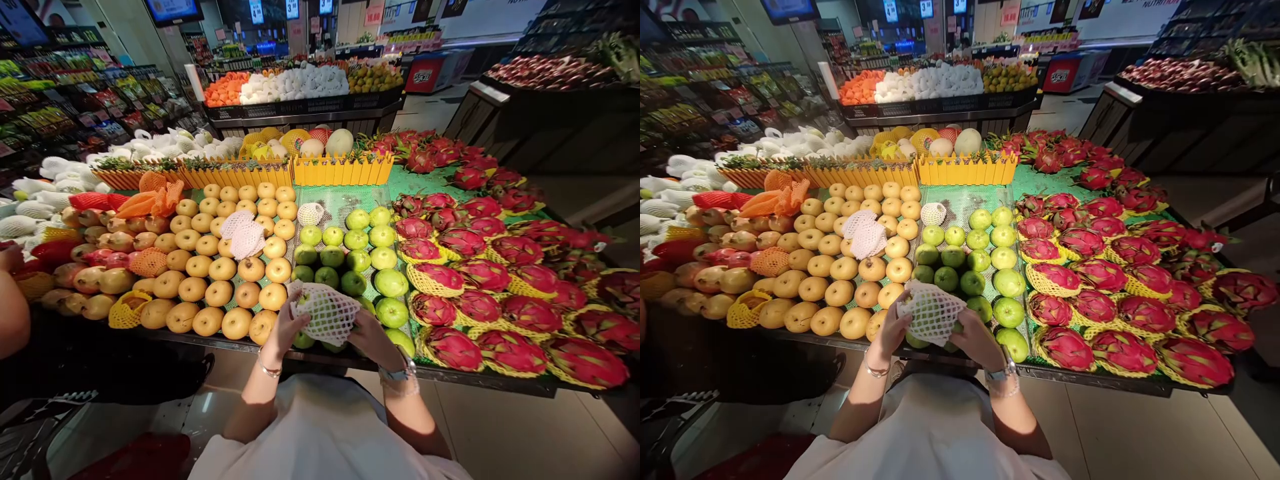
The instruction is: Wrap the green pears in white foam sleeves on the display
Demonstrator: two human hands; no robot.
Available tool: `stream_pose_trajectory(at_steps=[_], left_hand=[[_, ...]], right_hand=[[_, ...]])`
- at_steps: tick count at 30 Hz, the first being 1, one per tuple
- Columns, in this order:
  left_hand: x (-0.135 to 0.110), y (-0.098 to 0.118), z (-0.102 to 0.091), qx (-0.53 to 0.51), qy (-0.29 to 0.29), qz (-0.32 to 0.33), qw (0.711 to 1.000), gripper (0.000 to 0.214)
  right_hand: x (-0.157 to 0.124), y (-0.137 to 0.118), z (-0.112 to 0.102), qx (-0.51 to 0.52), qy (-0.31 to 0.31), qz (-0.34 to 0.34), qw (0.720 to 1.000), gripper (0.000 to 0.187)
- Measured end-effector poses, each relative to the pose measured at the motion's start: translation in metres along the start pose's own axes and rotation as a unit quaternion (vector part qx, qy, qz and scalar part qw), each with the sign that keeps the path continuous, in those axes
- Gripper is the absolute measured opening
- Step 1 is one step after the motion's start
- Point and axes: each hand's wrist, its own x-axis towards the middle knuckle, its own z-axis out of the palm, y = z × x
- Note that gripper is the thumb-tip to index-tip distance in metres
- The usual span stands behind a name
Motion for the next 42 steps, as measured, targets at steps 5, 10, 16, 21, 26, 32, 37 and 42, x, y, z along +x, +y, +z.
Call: stream_pose_trajectory(at_steps=[5,10,16,21,26,32,37,42], left_hand=[[-0.003,0.001,0.007,0.064,0.043,0.059,0.995,0.078],[-0.006,0.014,0.027,0.141,-0.003,0.089,0.986,0.064],[0.016,0.034,0.03,0.28,-0.157,0.103,0.941,0.065],[0.049,0.049,0.05,0.185,-0.257,0.056,0.947,0.074],[0.059,0.037,0.081,0.18,-0.274,0.089,0.94,0.055],[0.115,0.04,0.107,0.303,-0.158,0.275,0.899,0.049],[0.225,0.097,0.113,0.561,-0.06,0.372,0.737,0.081],[0.288,0.109,0.112,0.789,-0.061,0.286,0.541,0.079]], right_hand=[[0.001,0.013,-0.01,0.115,0.13,0.035,0.984,0.03],[-0.007,0.026,0.025,0.313,0.039,0.087,0.945,0.068],[-0.009,0.045,0.032,0.291,0.125,0.113,0.942,0.057],[-0.001,0.058,0.017,0.217,0.153,0.089,0.96,0.069],[-0.002,0.053,0.009,0.258,0.245,0.043,0.934,0.081],[-0.026,0.027,-0.032,0.334,0.298,-0.052,0.892,0.062],[-0.071,0.031,-0.068,0.29,0.386,-0.026,0.876,0.039],[-0.117,0.056,-0.073,0.259,0.463,0.072,0.845,0.041]])
